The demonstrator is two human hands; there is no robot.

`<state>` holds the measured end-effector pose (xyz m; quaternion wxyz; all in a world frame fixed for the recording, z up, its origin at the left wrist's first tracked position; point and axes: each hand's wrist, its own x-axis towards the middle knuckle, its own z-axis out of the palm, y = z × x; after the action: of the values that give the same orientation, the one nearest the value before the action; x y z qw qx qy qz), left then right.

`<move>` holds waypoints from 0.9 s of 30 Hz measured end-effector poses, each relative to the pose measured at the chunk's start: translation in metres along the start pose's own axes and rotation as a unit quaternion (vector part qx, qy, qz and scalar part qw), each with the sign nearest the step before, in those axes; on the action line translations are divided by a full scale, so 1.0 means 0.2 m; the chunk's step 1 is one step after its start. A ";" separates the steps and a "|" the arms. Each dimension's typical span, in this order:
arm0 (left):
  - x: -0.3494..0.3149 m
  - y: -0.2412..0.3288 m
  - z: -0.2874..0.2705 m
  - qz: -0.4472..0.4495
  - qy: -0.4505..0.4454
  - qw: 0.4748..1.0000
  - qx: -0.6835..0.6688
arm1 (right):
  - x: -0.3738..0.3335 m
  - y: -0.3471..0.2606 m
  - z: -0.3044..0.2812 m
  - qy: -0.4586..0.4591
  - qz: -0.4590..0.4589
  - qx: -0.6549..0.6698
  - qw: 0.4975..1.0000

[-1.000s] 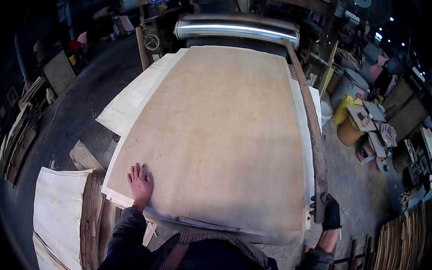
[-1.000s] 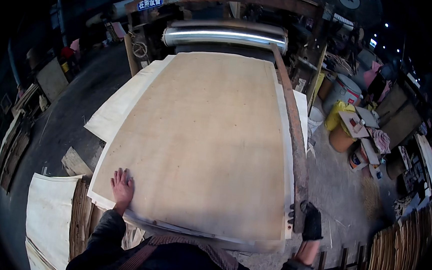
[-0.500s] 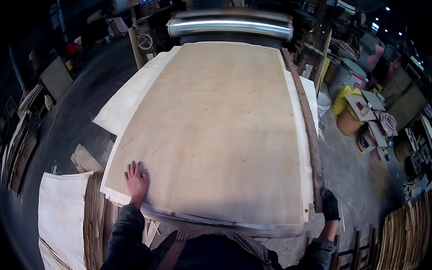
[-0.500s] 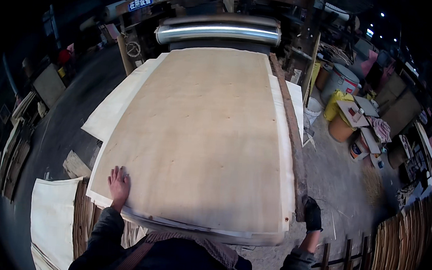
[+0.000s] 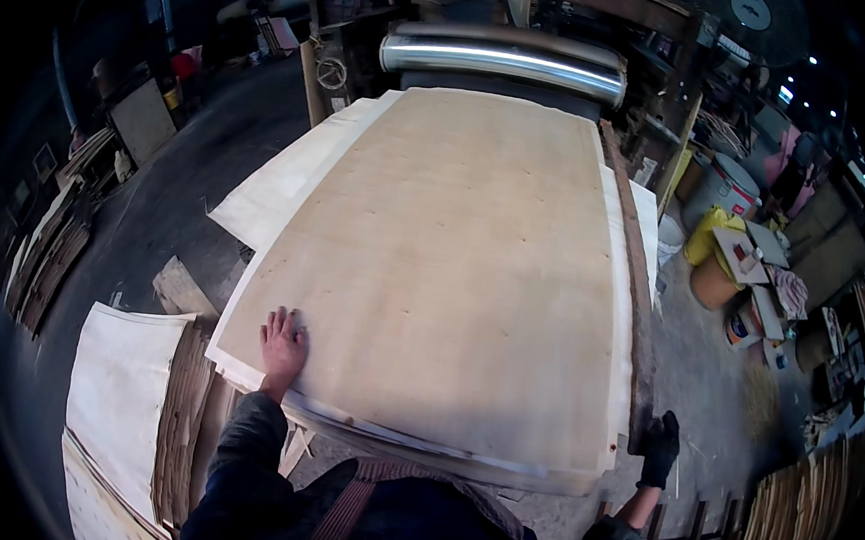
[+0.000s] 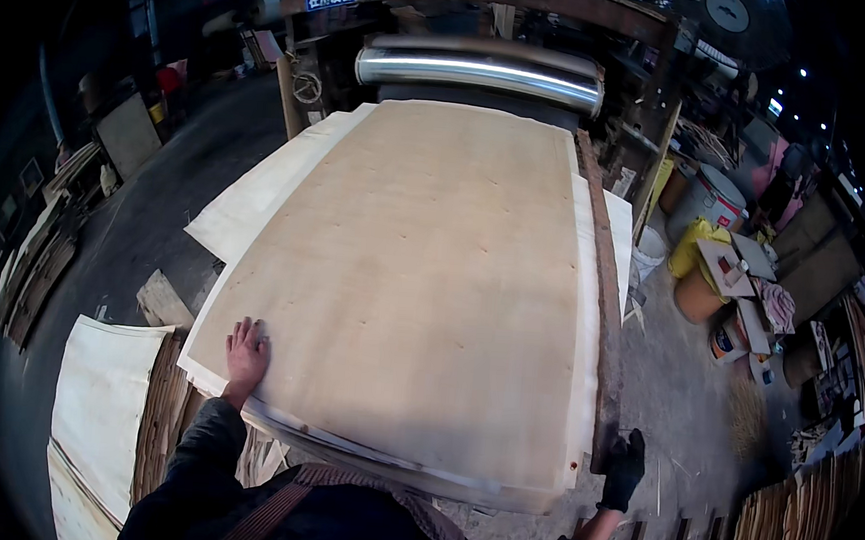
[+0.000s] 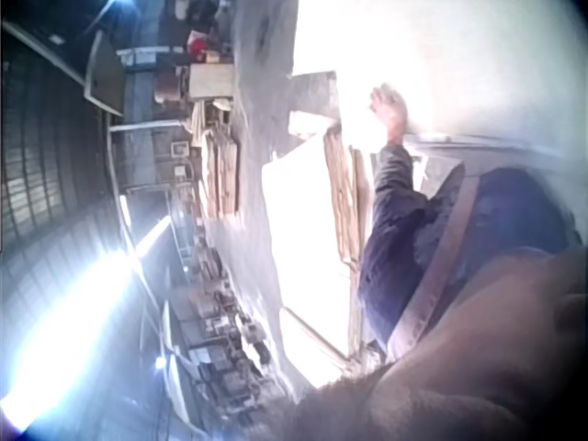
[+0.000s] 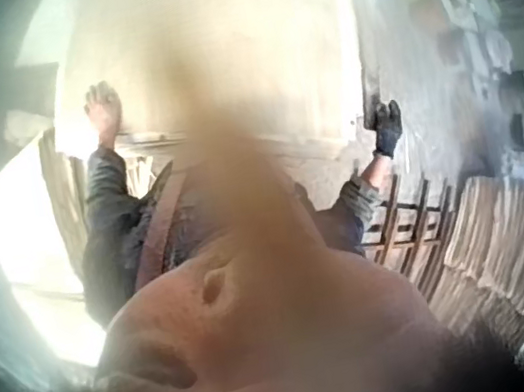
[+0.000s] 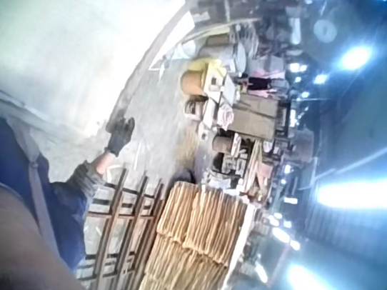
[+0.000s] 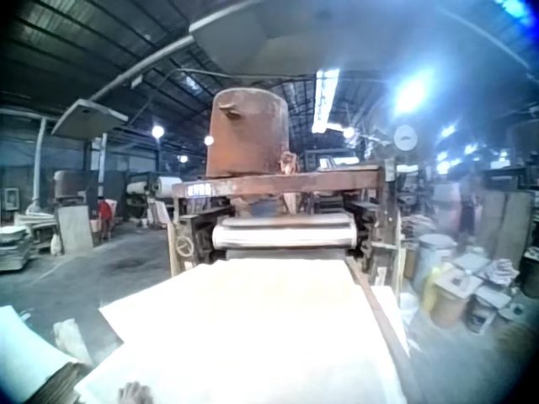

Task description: The person picks up sheets of plywood from a stack, aligns them on a platform, and feeds them into a roller machine, occasionally using a long wooden pole to guide the material.

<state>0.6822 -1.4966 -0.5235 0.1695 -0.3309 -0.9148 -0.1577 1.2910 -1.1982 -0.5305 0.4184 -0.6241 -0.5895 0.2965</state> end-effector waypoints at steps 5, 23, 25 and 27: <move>0.05 -0.15 -0.03 0.014 -0.057 0.994 -0.089 | -0.18 -0.26 -0.03 -0.023 -0.091 0.211 0.973; 0.26 -1.00 -0.03 -0.030 -0.101 0.958 -0.267 | -1.49 -0.90 1.08 -0.449 0.090 0.319 0.829; 0.26 -1.12 0.09 -0.023 -0.130 0.942 -0.308 | -1.52 -0.96 1.08 -0.421 0.163 0.340 0.825; 0.30 -1.01 -0.05 -0.057 -0.174 0.930 -0.317 | -1.53 -1.00 1.06 -0.386 0.305 0.412 0.767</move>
<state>0.5086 -1.6155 -0.5253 -0.1154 -0.3371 -0.8494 -0.3892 0.9709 -1.4719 -0.4946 0.2594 -0.3717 -0.3010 0.8390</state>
